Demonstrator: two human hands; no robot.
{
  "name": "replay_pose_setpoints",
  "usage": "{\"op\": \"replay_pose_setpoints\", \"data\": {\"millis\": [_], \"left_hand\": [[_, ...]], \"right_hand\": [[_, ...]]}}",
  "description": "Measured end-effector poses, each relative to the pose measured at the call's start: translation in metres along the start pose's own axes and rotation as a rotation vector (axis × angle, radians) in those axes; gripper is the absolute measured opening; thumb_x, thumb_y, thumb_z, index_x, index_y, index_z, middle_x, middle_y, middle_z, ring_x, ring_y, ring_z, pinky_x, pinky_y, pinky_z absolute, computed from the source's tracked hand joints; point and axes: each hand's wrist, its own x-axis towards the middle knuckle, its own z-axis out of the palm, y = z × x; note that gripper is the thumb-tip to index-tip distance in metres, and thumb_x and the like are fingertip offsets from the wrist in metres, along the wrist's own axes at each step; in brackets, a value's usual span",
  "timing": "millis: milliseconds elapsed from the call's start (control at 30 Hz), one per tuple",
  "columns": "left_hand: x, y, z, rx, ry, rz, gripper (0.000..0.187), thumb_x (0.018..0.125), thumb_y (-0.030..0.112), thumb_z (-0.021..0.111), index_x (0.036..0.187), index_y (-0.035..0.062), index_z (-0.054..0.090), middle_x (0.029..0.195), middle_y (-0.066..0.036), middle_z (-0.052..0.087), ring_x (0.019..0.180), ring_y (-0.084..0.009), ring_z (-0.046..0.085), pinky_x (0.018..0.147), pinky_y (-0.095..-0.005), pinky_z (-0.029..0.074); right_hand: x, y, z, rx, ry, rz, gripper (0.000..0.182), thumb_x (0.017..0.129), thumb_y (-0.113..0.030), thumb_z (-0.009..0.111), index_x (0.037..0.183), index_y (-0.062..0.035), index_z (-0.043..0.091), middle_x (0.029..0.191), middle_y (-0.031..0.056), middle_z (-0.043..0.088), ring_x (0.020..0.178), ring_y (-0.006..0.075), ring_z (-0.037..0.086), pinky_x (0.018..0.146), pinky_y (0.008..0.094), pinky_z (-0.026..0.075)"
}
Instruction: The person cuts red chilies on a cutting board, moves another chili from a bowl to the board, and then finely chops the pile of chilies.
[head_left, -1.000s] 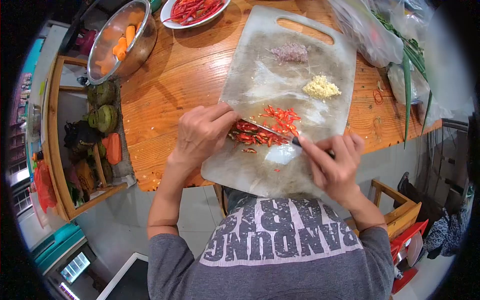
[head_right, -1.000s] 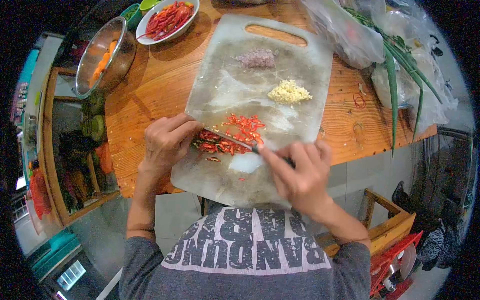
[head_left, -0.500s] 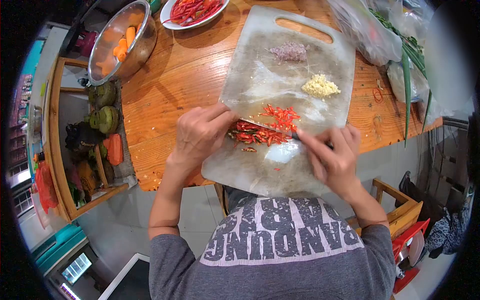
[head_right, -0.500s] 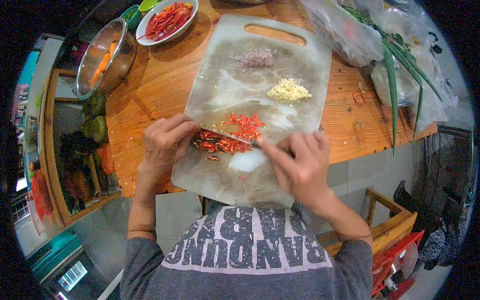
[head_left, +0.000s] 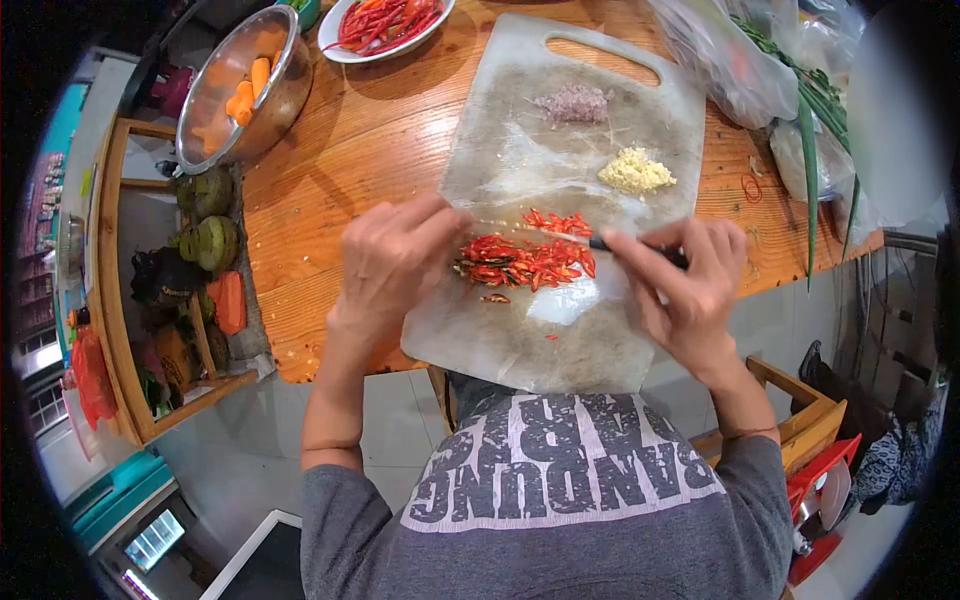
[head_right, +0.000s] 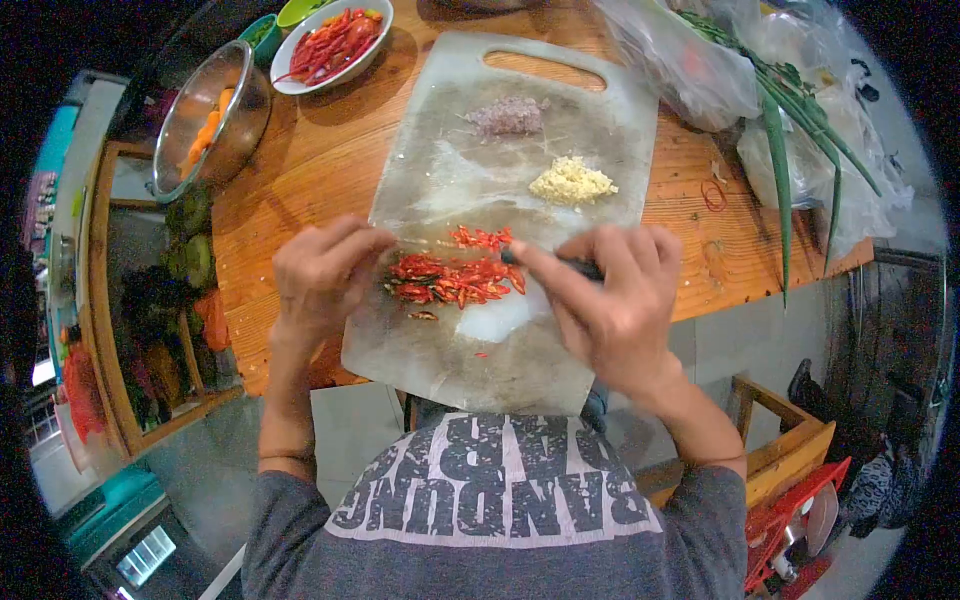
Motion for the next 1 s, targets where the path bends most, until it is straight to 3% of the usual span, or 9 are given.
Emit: {"op": "replay_pose_setpoints", "data": {"millis": [233, 533, 767, 1000], "left_hand": [[0.005, -0.010, 0.016, -0.039, -0.045, 0.033, 0.012, 0.078, 0.009, 0.073, 0.089, 0.0139, 0.071, 0.081, -0.002, 0.062, 0.065, -0.0243, 0.062, 0.059, -0.0363, 0.049], [0.006, -0.011, 0.010, -0.052, -0.106, 0.029, 0.013, 0.079, 0.009, 0.073, 0.091, 0.0133, 0.072, 0.081, -0.002, 0.063, 0.068, -0.0242, 0.064, 0.060, -0.0368, 0.050], [0.002, -0.011, 0.010, -0.039, -0.129, 0.017, 0.013, 0.080, 0.011, 0.074, 0.093, 0.0132, 0.073, 0.084, -0.002, 0.067, 0.070, -0.0253, 0.066, 0.060, -0.0373, 0.050], [0.003, -0.010, 0.008, -0.050, -0.105, 0.018, 0.011, 0.081, 0.012, 0.075, 0.092, 0.0133, 0.073, 0.084, -0.002, 0.068, 0.068, -0.0251, 0.065, 0.060, -0.0368, 0.051]], "right_hand": [[-0.009, 0.014, 0.021, 0.069, -0.056, 0.054, 0.044, 0.074, -0.005, 0.077, 0.115, -0.0201, 0.078, 0.082, 0.0000, 0.058, 0.075, 0.0208, 0.050, 0.077, 0.0373, 0.034], [-0.016, -0.001, 0.010, 0.041, -0.061, 0.015, 0.041, 0.073, -0.005, 0.077, 0.113, -0.0160, 0.078, 0.079, -0.0001, 0.056, 0.073, 0.0194, 0.050, 0.077, 0.0362, 0.034], [-0.017, 0.011, 0.020, 0.164, -0.109, 0.091, 0.042, 0.073, -0.006, 0.078, 0.114, -0.0159, 0.078, 0.077, 0.0007, 0.054, 0.073, 0.0196, 0.050, 0.076, 0.0363, 0.035], [-0.015, 0.001, 0.011, 0.108, -0.090, 0.038, 0.040, 0.074, -0.010, 0.079, 0.113, -0.0176, 0.078, 0.077, -0.0004, 0.053, 0.074, 0.0192, 0.050, 0.078, 0.0368, 0.034]]}}
